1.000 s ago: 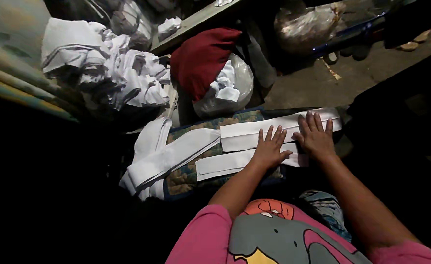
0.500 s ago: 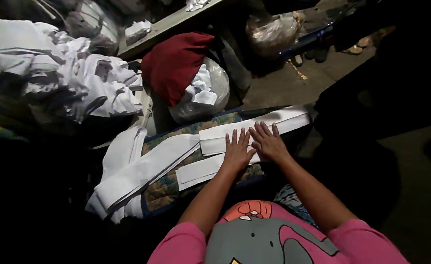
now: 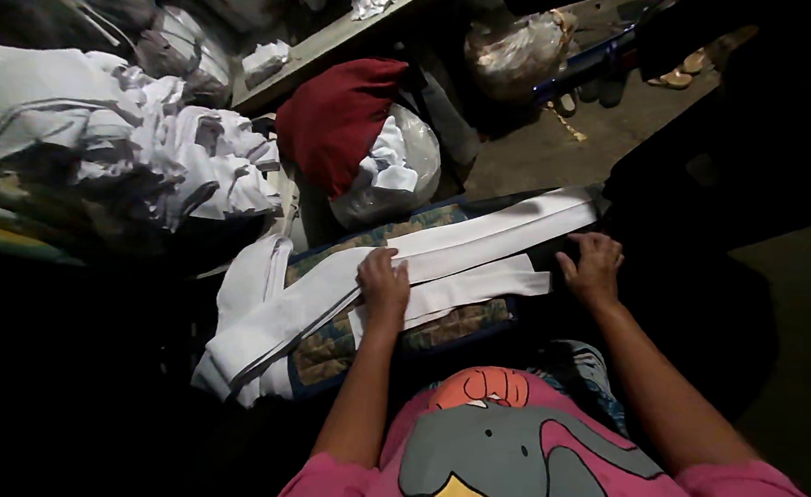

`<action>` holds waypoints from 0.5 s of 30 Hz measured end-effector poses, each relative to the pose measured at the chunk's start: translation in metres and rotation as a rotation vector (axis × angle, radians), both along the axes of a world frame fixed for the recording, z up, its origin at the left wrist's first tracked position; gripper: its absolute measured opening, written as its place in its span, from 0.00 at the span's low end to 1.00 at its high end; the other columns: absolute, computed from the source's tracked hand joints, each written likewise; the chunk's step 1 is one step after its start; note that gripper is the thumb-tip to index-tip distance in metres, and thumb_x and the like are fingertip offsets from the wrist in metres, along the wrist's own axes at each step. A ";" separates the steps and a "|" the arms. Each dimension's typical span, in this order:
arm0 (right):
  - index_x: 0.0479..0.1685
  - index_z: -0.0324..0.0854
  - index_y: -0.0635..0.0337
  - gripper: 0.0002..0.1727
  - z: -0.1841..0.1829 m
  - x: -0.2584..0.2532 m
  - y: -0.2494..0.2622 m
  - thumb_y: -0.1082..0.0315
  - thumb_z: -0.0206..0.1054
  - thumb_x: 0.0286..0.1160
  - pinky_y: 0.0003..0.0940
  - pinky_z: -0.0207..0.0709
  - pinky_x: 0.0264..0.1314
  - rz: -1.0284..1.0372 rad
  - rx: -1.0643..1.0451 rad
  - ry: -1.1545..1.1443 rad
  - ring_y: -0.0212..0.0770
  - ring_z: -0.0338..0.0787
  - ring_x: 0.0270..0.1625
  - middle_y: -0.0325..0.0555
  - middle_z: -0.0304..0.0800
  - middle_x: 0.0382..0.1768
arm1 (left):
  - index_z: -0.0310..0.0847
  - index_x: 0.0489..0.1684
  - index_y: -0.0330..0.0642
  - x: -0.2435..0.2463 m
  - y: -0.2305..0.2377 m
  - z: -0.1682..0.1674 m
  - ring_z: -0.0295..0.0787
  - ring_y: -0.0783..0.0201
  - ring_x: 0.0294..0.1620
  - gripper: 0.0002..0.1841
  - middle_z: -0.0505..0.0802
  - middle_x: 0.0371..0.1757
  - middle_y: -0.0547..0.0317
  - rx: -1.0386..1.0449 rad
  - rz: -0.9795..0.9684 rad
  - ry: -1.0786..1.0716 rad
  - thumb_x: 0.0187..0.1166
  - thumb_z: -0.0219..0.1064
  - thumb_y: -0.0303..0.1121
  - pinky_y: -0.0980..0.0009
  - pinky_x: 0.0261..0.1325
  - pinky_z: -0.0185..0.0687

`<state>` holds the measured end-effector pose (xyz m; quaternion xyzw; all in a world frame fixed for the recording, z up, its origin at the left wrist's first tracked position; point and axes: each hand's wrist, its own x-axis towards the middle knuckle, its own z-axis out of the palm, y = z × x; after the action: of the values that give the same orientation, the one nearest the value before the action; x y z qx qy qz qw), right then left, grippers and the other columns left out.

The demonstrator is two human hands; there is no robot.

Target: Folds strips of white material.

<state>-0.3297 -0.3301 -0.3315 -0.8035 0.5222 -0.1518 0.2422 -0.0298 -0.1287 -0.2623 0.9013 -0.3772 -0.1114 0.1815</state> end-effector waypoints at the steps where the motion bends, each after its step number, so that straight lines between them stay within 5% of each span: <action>1: 0.70 0.82 0.63 0.25 -0.002 0.000 0.009 0.57 0.67 0.80 0.80 0.57 0.78 0.015 0.010 -0.006 0.80 0.69 0.78 0.75 0.75 0.72 | 0.84 0.65 0.36 0.010 0.007 0.006 0.76 0.35 0.75 0.19 0.82 0.73 0.36 0.002 0.087 0.027 0.84 0.66 0.41 0.40 0.76 0.70; 6: 0.66 0.85 0.62 0.20 0.000 0.023 0.026 0.61 0.65 0.81 0.76 0.58 0.79 0.174 -0.090 -0.033 0.77 0.73 0.78 0.71 0.80 0.71 | 0.90 0.51 0.37 0.027 0.022 0.014 0.76 0.36 0.71 0.18 0.85 0.66 0.37 0.201 0.168 0.157 0.83 0.67 0.45 0.39 0.74 0.68; 15: 0.82 0.75 0.54 0.28 0.005 0.083 0.007 0.61 0.66 0.82 0.72 0.47 0.88 0.388 -0.044 0.170 0.66 0.56 0.92 0.65 0.62 0.88 | 0.92 0.45 0.42 0.018 0.015 0.006 0.75 0.41 0.72 0.17 0.86 0.66 0.44 0.233 0.165 0.188 0.83 0.68 0.48 0.39 0.74 0.64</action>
<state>-0.2468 -0.3233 -0.3261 -0.9039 0.3729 -0.0455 0.2045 -0.0115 -0.1135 -0.2564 0.9298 -0.2677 -0.2229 0.1187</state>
